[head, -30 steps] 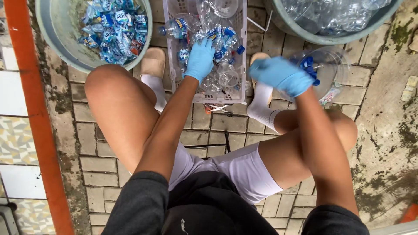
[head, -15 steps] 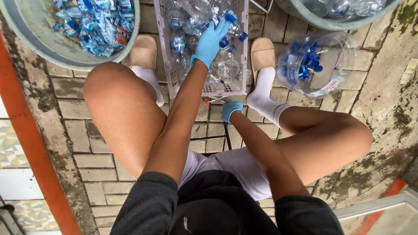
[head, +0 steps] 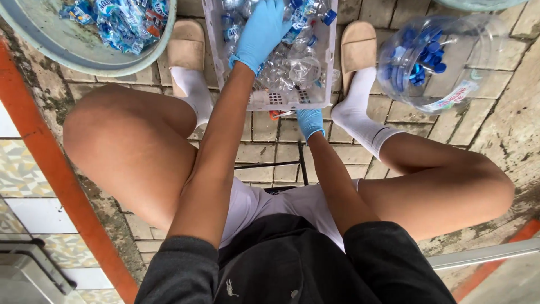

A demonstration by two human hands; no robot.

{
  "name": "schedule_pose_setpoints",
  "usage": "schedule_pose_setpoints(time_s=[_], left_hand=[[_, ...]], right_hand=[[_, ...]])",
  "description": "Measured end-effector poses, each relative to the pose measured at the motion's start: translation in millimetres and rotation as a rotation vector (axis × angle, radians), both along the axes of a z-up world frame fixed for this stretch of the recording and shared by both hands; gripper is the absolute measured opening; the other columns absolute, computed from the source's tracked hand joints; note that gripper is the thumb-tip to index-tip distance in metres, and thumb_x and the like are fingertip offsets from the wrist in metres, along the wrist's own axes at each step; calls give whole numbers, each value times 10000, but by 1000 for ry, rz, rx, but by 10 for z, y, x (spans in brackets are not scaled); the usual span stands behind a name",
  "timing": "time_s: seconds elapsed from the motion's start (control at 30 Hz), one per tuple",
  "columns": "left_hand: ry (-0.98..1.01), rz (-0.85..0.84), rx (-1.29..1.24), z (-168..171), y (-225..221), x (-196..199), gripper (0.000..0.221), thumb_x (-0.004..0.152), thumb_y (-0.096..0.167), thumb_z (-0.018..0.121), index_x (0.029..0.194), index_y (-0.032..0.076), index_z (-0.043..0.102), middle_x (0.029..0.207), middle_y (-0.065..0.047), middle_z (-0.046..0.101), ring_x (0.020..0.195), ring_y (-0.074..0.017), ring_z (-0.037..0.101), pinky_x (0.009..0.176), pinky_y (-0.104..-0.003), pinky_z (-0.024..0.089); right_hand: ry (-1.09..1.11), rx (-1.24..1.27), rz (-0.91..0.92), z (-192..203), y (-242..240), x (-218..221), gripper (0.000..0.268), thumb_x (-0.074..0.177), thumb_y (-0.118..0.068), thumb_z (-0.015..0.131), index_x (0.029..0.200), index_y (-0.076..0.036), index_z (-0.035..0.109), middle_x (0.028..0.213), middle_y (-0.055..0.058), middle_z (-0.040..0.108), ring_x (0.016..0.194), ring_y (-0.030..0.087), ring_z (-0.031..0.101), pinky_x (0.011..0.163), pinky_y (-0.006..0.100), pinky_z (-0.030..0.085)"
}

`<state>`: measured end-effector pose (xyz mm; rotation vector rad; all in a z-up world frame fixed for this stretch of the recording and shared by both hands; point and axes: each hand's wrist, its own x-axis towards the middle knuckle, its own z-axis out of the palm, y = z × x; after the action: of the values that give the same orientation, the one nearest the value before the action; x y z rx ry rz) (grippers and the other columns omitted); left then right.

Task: Manually sorting plastic bottles by removing labels with scissors and separating caps and bottles into different bins.

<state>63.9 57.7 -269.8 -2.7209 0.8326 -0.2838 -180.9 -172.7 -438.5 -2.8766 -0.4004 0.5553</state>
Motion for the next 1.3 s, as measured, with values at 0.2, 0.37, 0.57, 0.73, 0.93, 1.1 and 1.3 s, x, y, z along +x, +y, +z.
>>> schedule_pose_setpoints(time_s=[0.2,0.37,0.57,0.73,0.93,1.1,1.3], left_hand=[[118,139,-311,612,88,-112,1033,678,-55,672,1555,387,352,1039,-59,480,778,-178,438,718,-340,453],[397,430,-982,241,197,-220,989,841,203,815,1600,223,181,1098,-47,693,798,-205,649,743,-361,553],[791,533,-1761,464,332,-232,477,841,119,762,1292,52,622,1082,-59,773,912,-114,731,796,-235,612],[926,459,-2073,854,366,-205,404,880,265,766,1210,36,716,1075,-55,767,1027,-139,698,979,-263,517],[1797,-321,-2851,1568,275,-58,589,967,200,511,1532,49,443,1651,-248,392,1521,-473,431,1234,-561,474],[1295,-193,-2876,2278,215,-115,437,933,55,710,1362,33,632,1273,-169,707,1119,-274,694,1013,-398,530],[1410,-525,-2531,3261,453,-430,425,1020,157,629,1427,51,566,1354,-118,677,1250,-222,658,1157,-388,471]], right_hand=[[-79,-175,139,-195,-72,-65,329,1001,-131,490,1301,-57,601,1169,136,621,985,286,584,883,418,449],[-147,-194,190,-63,7,-139,228,957,-94,506,1122,-58,659,901,129,690,722,275,616,724,425,480],[-206,-213,293,-132,-16,-143,372,902,-98,555,1251,3,638,1131,210,695,880,343,645,818,451,485],[-194,69,88,-3,-108,-83,167,905,-179,663,849,-45,745,863,124,745,713,343,626,684,439,472],[607,-328,500,1471,-62,357,347,787,-335,646,909,-33,765,833,120,752,726,346,672,708,451,562],[868,-121,391,2710,-534,735,405,742,-377,640,785,23,686,745,107,662,692,273,503,735,395,472],[728,648,-236,3999,-1068,1120,428,751,27,719,1178,39,739,979,100,786,856,178,678,847,272,526]])
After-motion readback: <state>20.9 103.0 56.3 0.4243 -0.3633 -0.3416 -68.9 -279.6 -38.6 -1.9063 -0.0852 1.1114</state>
